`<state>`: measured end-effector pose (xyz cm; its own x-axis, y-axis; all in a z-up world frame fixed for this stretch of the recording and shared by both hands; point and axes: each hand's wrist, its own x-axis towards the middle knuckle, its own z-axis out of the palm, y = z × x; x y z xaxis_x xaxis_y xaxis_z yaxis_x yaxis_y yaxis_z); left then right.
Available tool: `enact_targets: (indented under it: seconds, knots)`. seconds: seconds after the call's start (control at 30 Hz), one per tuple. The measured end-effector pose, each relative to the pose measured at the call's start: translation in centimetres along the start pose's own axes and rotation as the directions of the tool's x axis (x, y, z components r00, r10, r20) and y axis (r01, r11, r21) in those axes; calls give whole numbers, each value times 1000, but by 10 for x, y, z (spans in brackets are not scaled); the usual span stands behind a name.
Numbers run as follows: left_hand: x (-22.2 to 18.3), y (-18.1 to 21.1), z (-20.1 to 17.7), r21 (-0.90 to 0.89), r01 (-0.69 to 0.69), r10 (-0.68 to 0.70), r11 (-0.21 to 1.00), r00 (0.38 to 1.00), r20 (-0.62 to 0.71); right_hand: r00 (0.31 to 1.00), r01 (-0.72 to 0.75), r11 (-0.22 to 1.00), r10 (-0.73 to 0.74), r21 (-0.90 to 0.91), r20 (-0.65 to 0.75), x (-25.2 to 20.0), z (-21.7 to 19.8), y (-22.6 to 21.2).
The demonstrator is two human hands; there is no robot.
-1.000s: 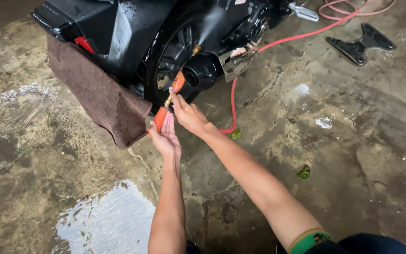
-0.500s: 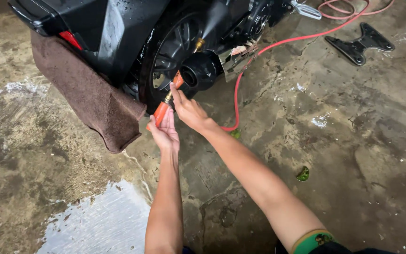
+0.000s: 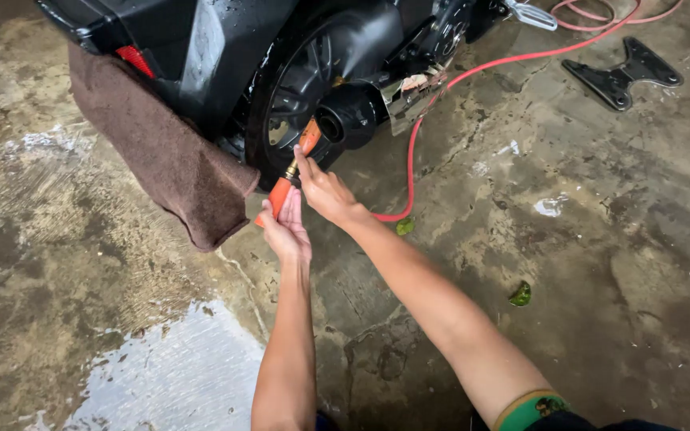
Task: The person uses a pressure washer with an orange nozzle to spray water on a black motorcycle, cleaning the wheels, engine, body, and rear. They also remove and wash a black plastic floor mat separately.
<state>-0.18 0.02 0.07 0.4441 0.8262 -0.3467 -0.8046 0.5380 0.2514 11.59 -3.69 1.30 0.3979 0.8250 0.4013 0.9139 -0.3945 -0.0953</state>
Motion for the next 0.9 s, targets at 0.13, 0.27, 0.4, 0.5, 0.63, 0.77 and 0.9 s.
enact_targets:
  seconds: [0.13, 0.27, 0.4, 0.5, 0.63, 0.77, 0.9]
  knots:
    - [-2, 3, 3, 95, -73, 71, 993, 997, 19, 991, -96, 990, 85, 106, 101, -4, -27, -14]
    - [-24, 4, 21, 210, -158, 157, 965, 987, 18, 958, -238, 920, 169, 313, 229, -9, -46, -17]
    - [-39, -5, 23, 309, -248, 249, 918, 968, 37, 942, -276, 918, 200, 285, 269, -18, -50, -14]
    - [-64, -9, 36, 442, -365, 364, 819, 927, 92, 944, -237, 945, 170, 224, 281, -23, -54, -7]
    - [-104, -16, 54, 688, -585, 504, 429, 787, 356, 855, -450, 836, 302, 314, 422, -27, -94, 1]
    - [-147, -27, 70, 679, -726, 381, 105, 660, 647, 694, -718, 543, 510, 435, 509, -40, -151, 13]
    - [-156, -53, 70, 554, -831, 182, -48, 538, 823, 809, -583, 700, 458, 413, 367, -71, -166, 53]
